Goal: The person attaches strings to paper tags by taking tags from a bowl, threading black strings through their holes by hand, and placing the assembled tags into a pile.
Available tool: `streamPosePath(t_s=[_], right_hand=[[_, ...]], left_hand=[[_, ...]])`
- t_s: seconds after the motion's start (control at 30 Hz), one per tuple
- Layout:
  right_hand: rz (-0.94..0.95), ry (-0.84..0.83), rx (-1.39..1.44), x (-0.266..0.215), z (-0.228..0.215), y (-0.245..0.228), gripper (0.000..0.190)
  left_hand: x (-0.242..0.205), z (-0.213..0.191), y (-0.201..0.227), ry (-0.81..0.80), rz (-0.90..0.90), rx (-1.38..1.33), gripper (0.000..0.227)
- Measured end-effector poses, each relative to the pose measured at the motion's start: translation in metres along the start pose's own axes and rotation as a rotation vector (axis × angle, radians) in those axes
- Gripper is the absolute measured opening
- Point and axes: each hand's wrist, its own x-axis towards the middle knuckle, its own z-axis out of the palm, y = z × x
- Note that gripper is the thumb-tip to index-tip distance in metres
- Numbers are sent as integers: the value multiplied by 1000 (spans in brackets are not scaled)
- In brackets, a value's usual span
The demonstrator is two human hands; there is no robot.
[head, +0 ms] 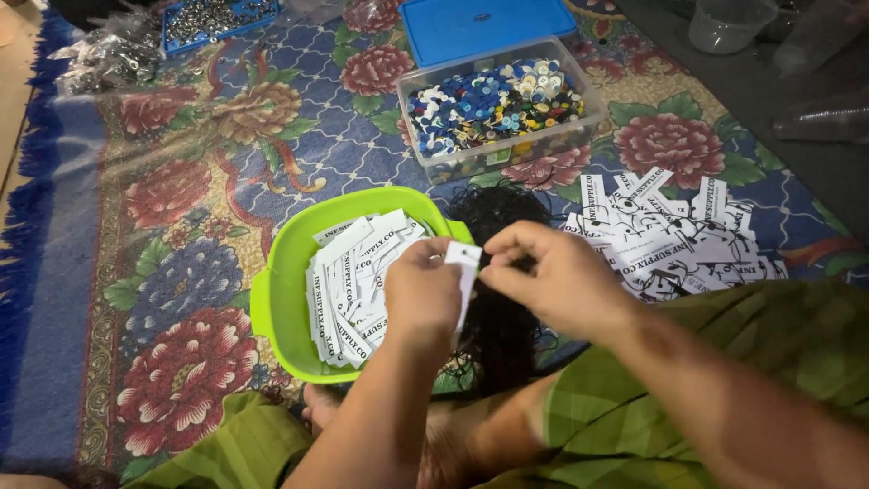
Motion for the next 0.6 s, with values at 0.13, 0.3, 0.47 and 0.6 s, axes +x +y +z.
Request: streamPosePath(t_s=[0.13, 0.3, 0.47, 0.6], right_hand=[[76, -22, 13, 6, -2, 14, 29], [59, 15, 237, 6, -5, 14, 17], [9, -17, 280, 9, -2, 24, 11], [-28, -50, 242, 11, -3, 26, 9]], left_hand=[[-9, 7, 10, -54, 11, -80, 37], [-23, 8, 20, -94, 55, -125, 37], [-39, 6, 36, -168, 63, 123, 35], [-29, 11, 26, -269, 49, 265, 62]])
